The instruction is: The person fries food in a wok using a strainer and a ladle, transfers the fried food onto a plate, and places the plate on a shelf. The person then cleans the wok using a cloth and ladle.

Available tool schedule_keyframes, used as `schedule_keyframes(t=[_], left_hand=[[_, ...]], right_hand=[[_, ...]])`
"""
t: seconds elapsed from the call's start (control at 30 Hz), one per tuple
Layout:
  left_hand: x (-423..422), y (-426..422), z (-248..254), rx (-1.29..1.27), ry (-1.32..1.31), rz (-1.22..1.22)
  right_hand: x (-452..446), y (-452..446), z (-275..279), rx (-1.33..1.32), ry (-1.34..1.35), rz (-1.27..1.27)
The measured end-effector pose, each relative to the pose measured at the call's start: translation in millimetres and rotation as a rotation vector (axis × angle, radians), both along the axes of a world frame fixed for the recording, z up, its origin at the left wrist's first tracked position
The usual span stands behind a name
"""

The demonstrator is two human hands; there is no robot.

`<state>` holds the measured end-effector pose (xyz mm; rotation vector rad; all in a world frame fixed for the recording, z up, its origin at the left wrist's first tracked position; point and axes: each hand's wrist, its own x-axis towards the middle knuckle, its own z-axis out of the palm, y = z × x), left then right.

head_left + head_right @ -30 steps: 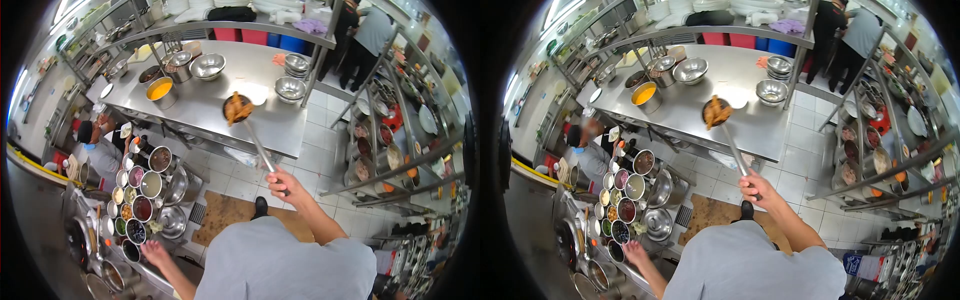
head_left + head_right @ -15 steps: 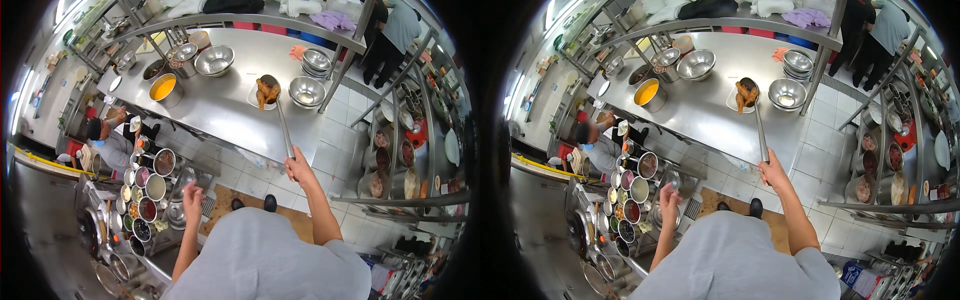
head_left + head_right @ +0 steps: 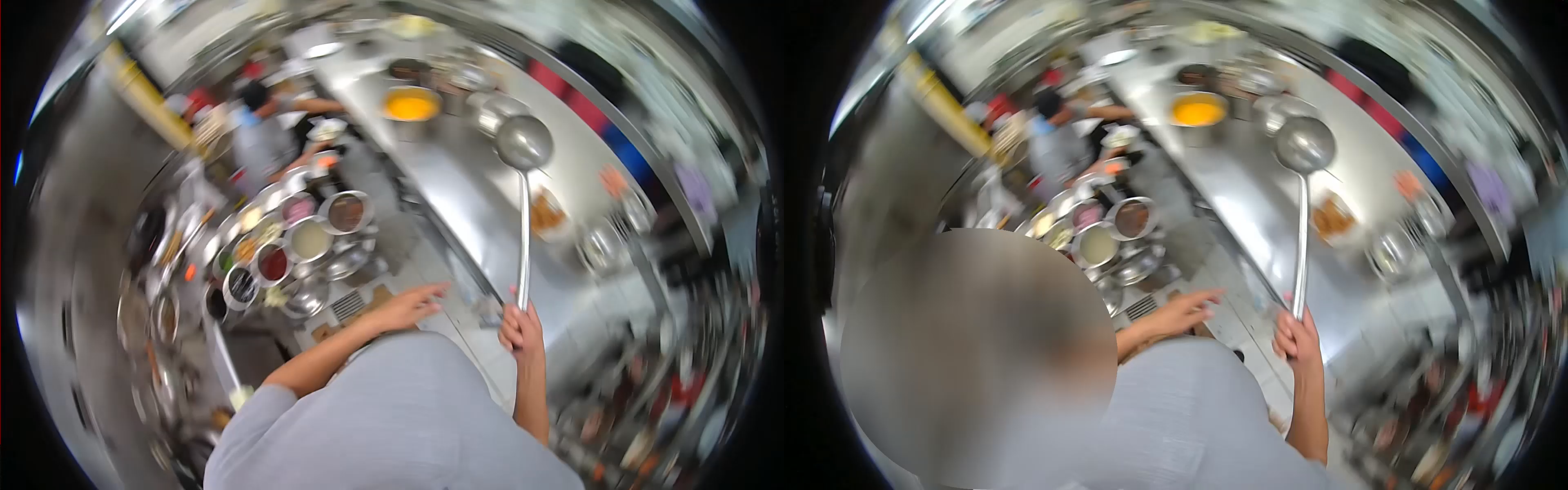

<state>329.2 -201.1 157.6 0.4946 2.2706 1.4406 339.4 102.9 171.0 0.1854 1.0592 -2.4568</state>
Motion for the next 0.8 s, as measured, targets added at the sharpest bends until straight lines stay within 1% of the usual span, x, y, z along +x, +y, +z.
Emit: schedule_keyframes(t=[0.03, 0.07, 0.17, 0.2, 0.23, 0.27, 0.3, 0.33, 0.37, 0.43, 0.5, 0.53, 0.57, 0.6, 0.63, 0.7, 0.73, 0.77, 0.8], left_hand=[[-0.5, -2.5, 9.7, 0.040, -0.009, 0.014], [0.9, -4.8, 15.5, 0.173, -0.078, 0.096], [4.5, -15.7, 44.6, 0.598, -0.247, 0.315], [11.7, -23.1, 59.5, 0.620, -0.217, 0.404], [21.1, -30.6, 74.5, 0.729, -0.127, 0.501], [30.5, -41.1, 81.6, 0.835, -0.030, 0.594], [38.9, -59.3, 77.2, 0.803, 0.130, 0.704], [54.5, -77.2, 84.4, 0.877, 0.168, 0.824], [71.2, -94.6, 92.2, 0.948, 0.203, 0.930], [101.9, -136.4, 89.5, 1.091, 0.282, 1.205], [153.1, -170.2, 99.8, 1.127, 0.395, 1.450], [175.1, -184.5, 92.9, 1.053, 0.441, 1.587], [197.0, -197.7, 76.5, 0.978, 0.480, 1.719], [219.2, -205.9, 61.3, 0.964, 0.487, 1.798], [239.6, -211.6, 46.3, 0.950, 0.490, 1.876], [273.3, -211.2, 20.5, 0.903, 0.384, 1.948], [283.6, -207.9, 7.3, 0.924, 0.337, 1.943], [290.8, -205.9, -5.5, 0.931, 0.334, 1.960], [296.6, -204.3, -18.2, 0.940, 0.230, 1.953]], right_hand=[[-4.0, -18.1, -3.4, -0.082, 0.028, 0.128], [-11.5, -38.2, -3.9, -0.161, 0.043, 0.245], [-20.1, -115.7, 19.5, -0.190, 0.135, 0.583], [-24.4, -139.7, 22.3, -0.124, 0.149, 0.702], [-28.7, -163.6, 27.9, -0.119, 0.142, 0.798], [-31.5, -188.0, 34.8, -0.096, 0.251, 0.923], [-32.3, -213.4, 40.3, -0.083, 0.363, 1.037], [-33.5, -239.5, 44.5, -0.043, 0.470, 1.094], [-35.1, -261.9, 47.7, -0.009, 0.579, 1.136], [-43.8, -291.8, 55.7, 0.134, 0.682, 1.203], [-47.2, -308.3, 50.8, 0.294, 0.803, 1.120], [-51.5, -310.5, 43.9, 0.284, 0.807, 1.144], [-55.6, -308.8, 32.0, 0.358, 0.730, 1.104], [-60.0, -306.2, 19.2, 0.435, 0.652, 1.059], [-63.3, -303.5, 5.1, 0.436, 0.654, 1.075], [-66.0, -295.3, -25.1, 0.557, 0.499, 1.066], [-68.7, -291.0, -38.8, 0.565, 0.497, 1.083], [-72.9, -287.2, -51.6, 0.640, 0.485, 1.102], [-77.2, -284.5, -62.4, 0.714, 0.474, 1.118]])
